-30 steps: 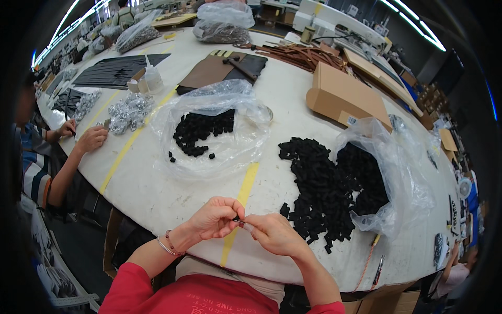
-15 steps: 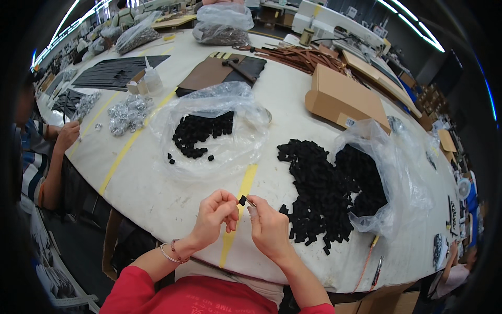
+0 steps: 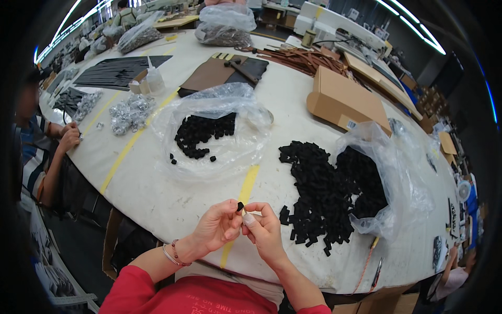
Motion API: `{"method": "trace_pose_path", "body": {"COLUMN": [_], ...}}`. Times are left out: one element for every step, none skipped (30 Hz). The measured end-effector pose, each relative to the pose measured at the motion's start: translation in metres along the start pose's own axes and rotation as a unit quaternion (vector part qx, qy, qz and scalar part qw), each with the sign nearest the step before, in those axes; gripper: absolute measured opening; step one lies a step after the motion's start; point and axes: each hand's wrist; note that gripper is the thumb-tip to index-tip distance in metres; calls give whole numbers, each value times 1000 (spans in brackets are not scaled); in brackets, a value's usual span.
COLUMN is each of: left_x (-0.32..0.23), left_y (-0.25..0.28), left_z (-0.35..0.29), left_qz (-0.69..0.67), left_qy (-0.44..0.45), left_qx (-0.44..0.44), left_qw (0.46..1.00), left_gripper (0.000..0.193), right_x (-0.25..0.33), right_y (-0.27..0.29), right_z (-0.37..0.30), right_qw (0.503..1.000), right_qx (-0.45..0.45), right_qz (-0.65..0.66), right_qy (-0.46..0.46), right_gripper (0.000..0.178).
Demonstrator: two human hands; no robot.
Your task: The person folds small black strips into loops by hand and works on them using a small tool, handling the pieces one at a time.
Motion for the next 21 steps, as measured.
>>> {"method": "trace_pose_path", "body": {"left_x": [-3, -8, -14, -24, -36, -47, -57, -64, -64, -61, -58, -55, -54, -52, -47, -44, -43, -44, -46, -39, -21], "left_y": [2, 6, 9, 9, 8, 2, -6, -10, -6, 1, 2, 1, -3, -11, -24, -38, -66, -83, -82, -80, -83], "left_z": [0, 2, 4, 9, 15, 19, 24, 25, 24, 24, 22, 17, 10, 1, -9, -23, -43, -59, -60, -73, -78], "left_qz": [0, 13, 26, 16, 6, 5, -15, -35, -35, 37, 108, 109, 158, 205, 231, 257, 249, 243, 241, 246, 250], "left_qy": [-2, -4, -6, -54, -101, -101, -123, -149, -150, -138, -124, -123, -89, -54, -58, -69, -70, -78, -80, -88, -95], "left_qx": [0, -20, -41, -62, -83, -81, -128, -173, -172, -138, -103, -103, -39, 26, 116, 194, 260, 317, 316, 320, 322], "left_qw": [1000, 1000, 999, 996, 991, 992, 984, 973, 973, 980, 981, 981, 983, 977, 964, 944, 930, 914, 914, 911, 908], "left_gripper": [19, 20, 21, 26, 32, 32, 35, 39, 39, 44, 51, 51, 51, 52, 52, 52, 52, 52, 52, 51, 51], "right_x": [3, 6, 7, 6, 4, 3, 3, 4, 4, 6, 8, 9, 11, 13, 19, 19, 17, 22, 19, 19, 14], "right_y": [3, 9, 13, 15, 18, 20, 23, 23, 23, 24, 27, 29, 28, 29, 31, 32, 35, 31, 31, 30, 30], "right_z": [2, 5, 7, 7, 6, 4, 3, 2, 2, 2, 1, 0, -2, -3, -7, -5, -4, -4, -4, -5, -3], "right_qw": [1000, 997, 988, 988, 986, 982, 982, 979, 975, 975, 969, 963, 964, 964, 962, 962, 962, 964, 966, 970, 970], "right_qx": [2, 12, 23, 21, 12, 2, 0, -15, -29, -29, -46, -62, -76, -78, -98, -106, -108, -105, -99, -88, -84], "right_qz": [-1, -75, -149, -150, -169, -188, -188, -201, -215, -215, -234, -252, -237, -238, -229, -217, -196, -212, -204, -195, -195], "right_qy": [0, -13, -27, -26, -5, 15, 15, 32, 49, 51, 62, 73, 94, 92, 112, 128, 156, 124, 120, 117, 115], "right_gripper": [21, 23, 25, 25, 25, 25, 25, 23, 21, 21, 17, 15, 13, 13, 12, 12, 11, 12, 12, 12, 12]}}
Point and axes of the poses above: each hand's wrist, its own z-axis towards the middle knuckle, its own y-axis out of the back of the hand, x = y × z
